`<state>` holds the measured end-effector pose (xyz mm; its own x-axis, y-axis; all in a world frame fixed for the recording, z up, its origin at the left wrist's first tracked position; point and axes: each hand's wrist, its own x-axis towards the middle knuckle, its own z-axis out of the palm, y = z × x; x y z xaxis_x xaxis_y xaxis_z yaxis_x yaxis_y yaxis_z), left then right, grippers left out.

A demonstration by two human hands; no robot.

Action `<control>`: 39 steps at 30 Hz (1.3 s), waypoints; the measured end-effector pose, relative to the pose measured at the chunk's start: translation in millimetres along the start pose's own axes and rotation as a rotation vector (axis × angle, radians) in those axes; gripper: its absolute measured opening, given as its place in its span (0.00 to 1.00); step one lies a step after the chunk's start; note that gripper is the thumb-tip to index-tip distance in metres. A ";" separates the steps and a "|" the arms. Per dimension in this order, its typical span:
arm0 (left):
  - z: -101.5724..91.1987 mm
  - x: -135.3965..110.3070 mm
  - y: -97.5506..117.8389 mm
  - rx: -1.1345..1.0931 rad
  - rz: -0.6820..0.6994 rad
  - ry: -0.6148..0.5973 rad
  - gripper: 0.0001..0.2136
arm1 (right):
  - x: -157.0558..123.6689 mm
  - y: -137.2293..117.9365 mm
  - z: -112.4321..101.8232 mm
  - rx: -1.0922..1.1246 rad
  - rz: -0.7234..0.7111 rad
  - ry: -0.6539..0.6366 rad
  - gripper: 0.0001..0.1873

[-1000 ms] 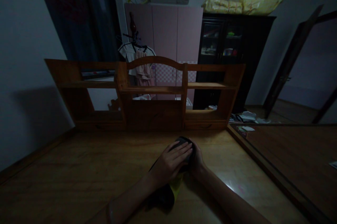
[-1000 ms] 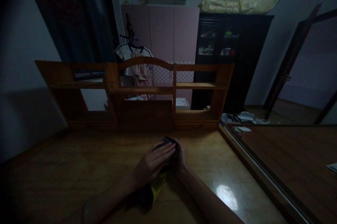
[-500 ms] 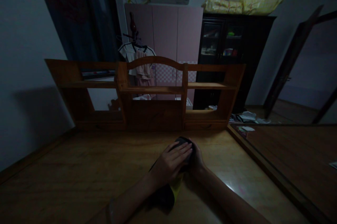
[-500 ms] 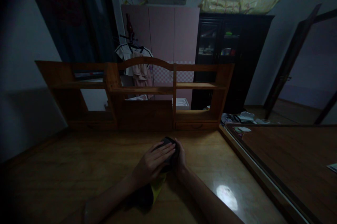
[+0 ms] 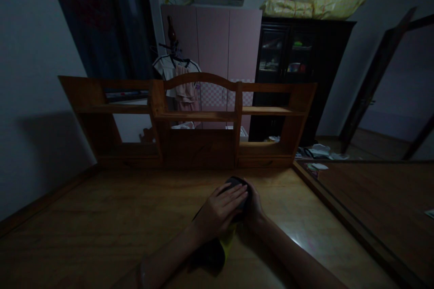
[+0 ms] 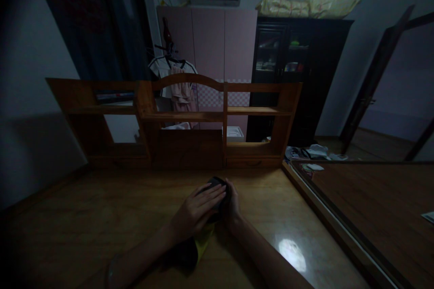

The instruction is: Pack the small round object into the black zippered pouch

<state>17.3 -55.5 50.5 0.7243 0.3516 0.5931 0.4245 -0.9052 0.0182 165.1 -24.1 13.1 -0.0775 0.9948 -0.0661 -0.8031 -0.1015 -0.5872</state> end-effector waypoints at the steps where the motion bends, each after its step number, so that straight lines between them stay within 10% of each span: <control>1: 0.4 -0.1 -0.4 0.000 0.002 0.003 0.23 | -0.3 -0.4 0.7 0.013 0.021 0.010 0.09; 39: 0.3 -0.2 -0.4 -0.013 -0.025 0.062 0.23 | -6.8 -5.9 14.3 0.040 0.082 0.034 0.11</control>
<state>17.1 -55.1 50.1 0.6784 0.3588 0.6411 0.4348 -0.8995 0.0434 161.9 -30.2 28.5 -0.1245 0.9822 -0.1409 -0.8180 -0.1820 -0.5457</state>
